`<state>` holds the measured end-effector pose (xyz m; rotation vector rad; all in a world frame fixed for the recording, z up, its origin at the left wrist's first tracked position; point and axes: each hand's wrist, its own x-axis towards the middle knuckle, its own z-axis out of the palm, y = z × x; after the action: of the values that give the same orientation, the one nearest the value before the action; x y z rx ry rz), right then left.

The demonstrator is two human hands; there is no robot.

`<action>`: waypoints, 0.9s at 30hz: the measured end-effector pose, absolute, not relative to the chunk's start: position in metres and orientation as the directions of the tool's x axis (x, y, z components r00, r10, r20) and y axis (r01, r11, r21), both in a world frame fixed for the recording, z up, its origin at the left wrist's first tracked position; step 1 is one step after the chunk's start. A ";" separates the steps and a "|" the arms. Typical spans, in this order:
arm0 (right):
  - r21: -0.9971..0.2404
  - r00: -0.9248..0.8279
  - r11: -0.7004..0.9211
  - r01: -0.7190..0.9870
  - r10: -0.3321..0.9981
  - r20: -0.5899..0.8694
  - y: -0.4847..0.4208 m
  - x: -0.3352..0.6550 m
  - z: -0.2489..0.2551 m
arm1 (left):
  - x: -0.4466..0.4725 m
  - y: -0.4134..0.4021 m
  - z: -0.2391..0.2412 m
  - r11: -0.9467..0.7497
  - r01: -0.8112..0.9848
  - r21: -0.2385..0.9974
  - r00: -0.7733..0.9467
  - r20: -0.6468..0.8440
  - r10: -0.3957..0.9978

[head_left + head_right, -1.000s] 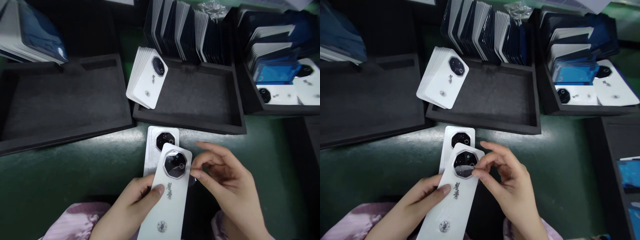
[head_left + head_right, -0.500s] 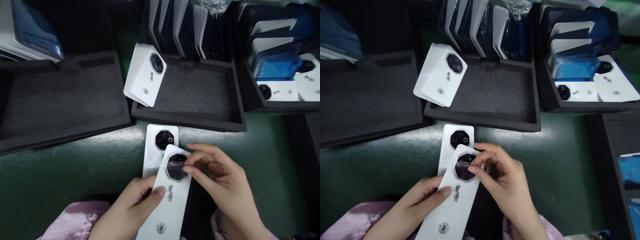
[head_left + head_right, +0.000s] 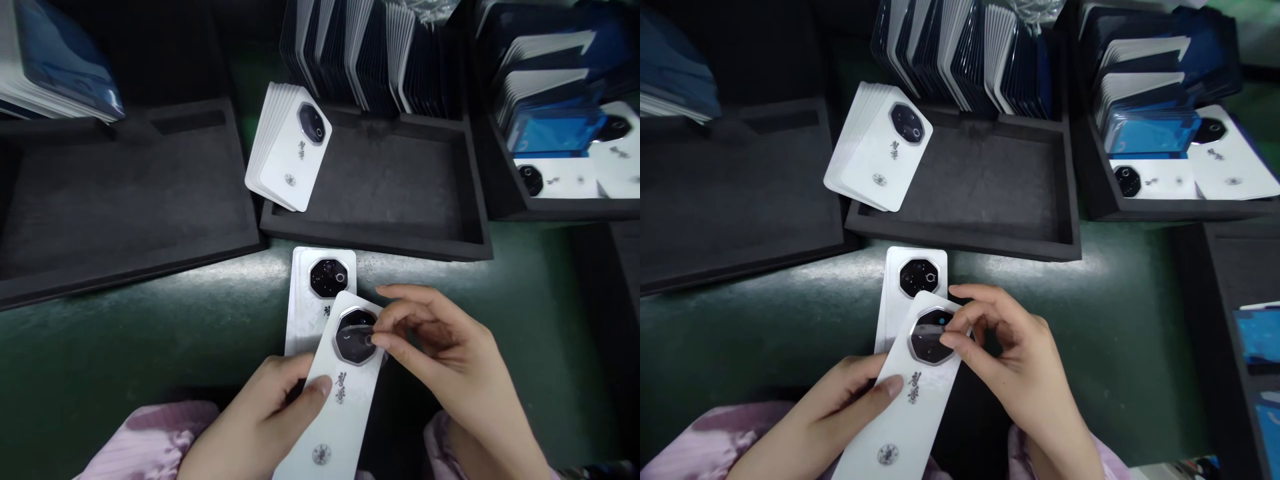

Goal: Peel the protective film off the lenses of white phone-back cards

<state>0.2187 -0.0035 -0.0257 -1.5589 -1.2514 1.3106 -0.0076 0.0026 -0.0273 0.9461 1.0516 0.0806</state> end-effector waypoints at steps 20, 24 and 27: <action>-0.798 0.176 -0.169 0.578 0.981 -0.080 -0.001 0.224 -0.034 | -0.006 0.006 -0.025 0.556 0.337 0.760 0.546 -0.639 0.541; -0.875 0.156 -0.124 0.467 0.986 -0.057 -0.004 0.224 -0.030 | -0.007 0.002 -0.022 0.582 0.366 0.726 0.491 -0.682 0.542; -0.894 0.078 -0.058 0.444 0.997 -0.026 -0.006 0.218 -0.028 | -0.008 -0.002 -0.022 0.624 0.360 0.694 0.412 -0.718 0.561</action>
<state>0.2179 -0.0061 -0.0278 -1.6073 -1.4628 0.9327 -0.0081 -0.0015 -0.0216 0.9453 1.1875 0.1536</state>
